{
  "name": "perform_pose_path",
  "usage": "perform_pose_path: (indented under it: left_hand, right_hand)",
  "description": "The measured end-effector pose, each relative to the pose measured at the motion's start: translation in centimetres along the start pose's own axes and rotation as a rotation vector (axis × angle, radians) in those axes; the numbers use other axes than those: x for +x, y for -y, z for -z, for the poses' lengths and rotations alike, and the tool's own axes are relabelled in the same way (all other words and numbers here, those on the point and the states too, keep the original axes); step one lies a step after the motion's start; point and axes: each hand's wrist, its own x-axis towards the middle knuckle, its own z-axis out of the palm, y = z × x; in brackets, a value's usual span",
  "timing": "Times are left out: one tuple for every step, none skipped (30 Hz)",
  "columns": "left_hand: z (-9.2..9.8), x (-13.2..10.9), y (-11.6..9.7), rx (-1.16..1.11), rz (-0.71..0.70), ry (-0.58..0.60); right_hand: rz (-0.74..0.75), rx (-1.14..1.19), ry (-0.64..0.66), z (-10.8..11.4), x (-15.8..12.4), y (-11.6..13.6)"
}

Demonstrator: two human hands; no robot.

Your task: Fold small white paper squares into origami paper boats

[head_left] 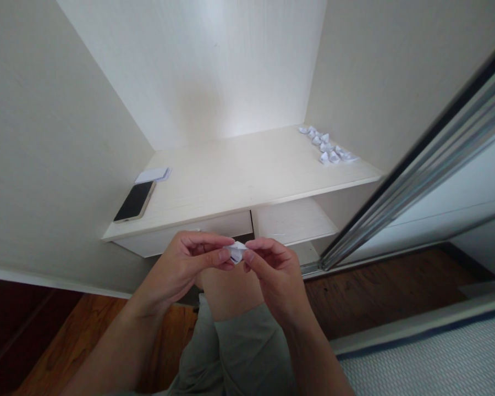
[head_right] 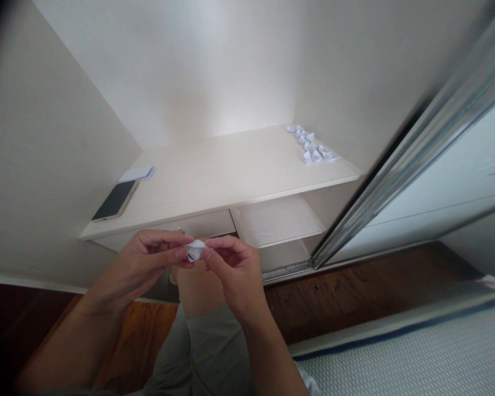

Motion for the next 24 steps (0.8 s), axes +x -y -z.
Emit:
perform_pose_path:
  left_hand:
    - [0.0, 0.0, 0.0, 0.003, -0.003, -0.002]
    - [0.0, 0.0, -0.1, 0.007, -0.003, -0.003]
    - [0.0, 0.0, -0.1, 0.011, 0.003, -0.001]
    - [0.0, 0.0, -0.2, 0.014, 0.012, 0.002]
    - [0.1, 0.1, -0.3, 0.014, 0.025, 0.009]
    - [0.1, 0.2, -0.3, 0.007, 0.040, 0.021]
    - [0.2, 0.4, -0.3, -0.007, 0.054, 0.035]
    - [0.2, 0.5, -0.3, -0.028, 0.066, 0.049]
    - [0.3, 0.6, -0.3, -0.051, 0.077, 0.063]
    - [0.3, 0.7, -0.3, -0.075, 0.087, 0.075]
    - [0.4, 0.8, -0.2, -0.097, 0.099, 0.088]
    - [0.4, 0.9, -0.2, -0.118, 0.113, 0.103]
    - [0.5, 0.9, -0.1, -0.136, 0.130, 0.123]
    - [0.5, 0.9, 0.1, -0.152, 0.148, 0.143]
    - [0.5, 0.9, 0.2, -0.165, 0.163, 0.163]
    - [0.6, 0.9, 0.3, -0.176, 0.174, 0.180]
    - [0.6, 0.9, 0.4, -0.183, 0.181, 0.190]
    - [0.6, 0.9, 0.5, -0.186, 0.183, 0.193]
    - [0.7, 1.0, 0.6, -0.189, 0.185, 0.192]
    - [0.8, 1.0, 0.7, -0.193, 0.187, 0.189]
    - [0.9, 1.0, 0.7, -0.197, 0.189, 0.187]
    - [1.0, 1.1, 0.8, -0.202, 0.192, 0.187]
    - [1.1, 1.1, 0.8, -0.210, 0.195, 0.193]
    - [1.2, 1.1, 0.9, -0.220, 0.199, 0.202]
  right_hand:
    - [0.009, -0.013, -0.002, -0.1, 0.0, 0.1]
    - [0.017, -0.023, -0.002, -0.1, 0.0, 0.1]
    - [0.024, -0.027, -0.003, -0.2, 0.0, 0.2]
    - [0.028, -0.026, -0.004, -0.3, 0.0, 0.3]
    - [0.028, -0.024, -0.004, -0.3, 0.0, 0.4]
    - [0.025, -0.020, -0.003, -0.3, 0.0, 0.5]
    - [0.016, -0.016, 0.000, -0.3, 0.0, 0.6]
    - [0.006, -0.012, 0.006, -0.3, -0.1, 0.6]
    - [-0.011, -0.010, 0.015, -0.3, -0.1, 0.7]
    - [-0.030, -0.009, 0.023, -0.2, -0.1, 0.8]
    - [-0.050, -0.007, 0.028, -0.2, -0.1, 0.8]
    - [-0.072, -0.001, 0.035, -0.1, -0.1, 0.9]
    - [-0.095, 0.006, 0.042, -0.1, -0.2, 1.0]
    - [-0.120, 0.020, 0.051, -0.1, -0.2, 1.1]
    - [-0.146, 0.041, 0.062, -0.1, -0.2, 1.2]
    - [-0.170, 0.067, 0.074, -0.2, -0.2, 1.4]
    - [-0.194, 0.095, 0.085, -0.3, -0.3, 1.5]
    - [-0.215, 0.122, 0.092, -0.3, -0.3, 1.6]
    - [-0.233, 0.144, 0.097, -0.4, -0.3, 1.7]
    - [-0.249, 0.161, 0.100, -0.4, -0.2, 1.7]
    - [-0.266, 0.173, 0.102, -0.5, -0.2, 1.8]
    - [-0.280, 0.184, 0.106, -0.5, -0.2, 1.7]
    - [-0.290, 0.195, 0.114, -0.6, -0.2, 1.7]
    - [-0.296, 0.207, 0.125, -0.6, -0.3, 1.6]
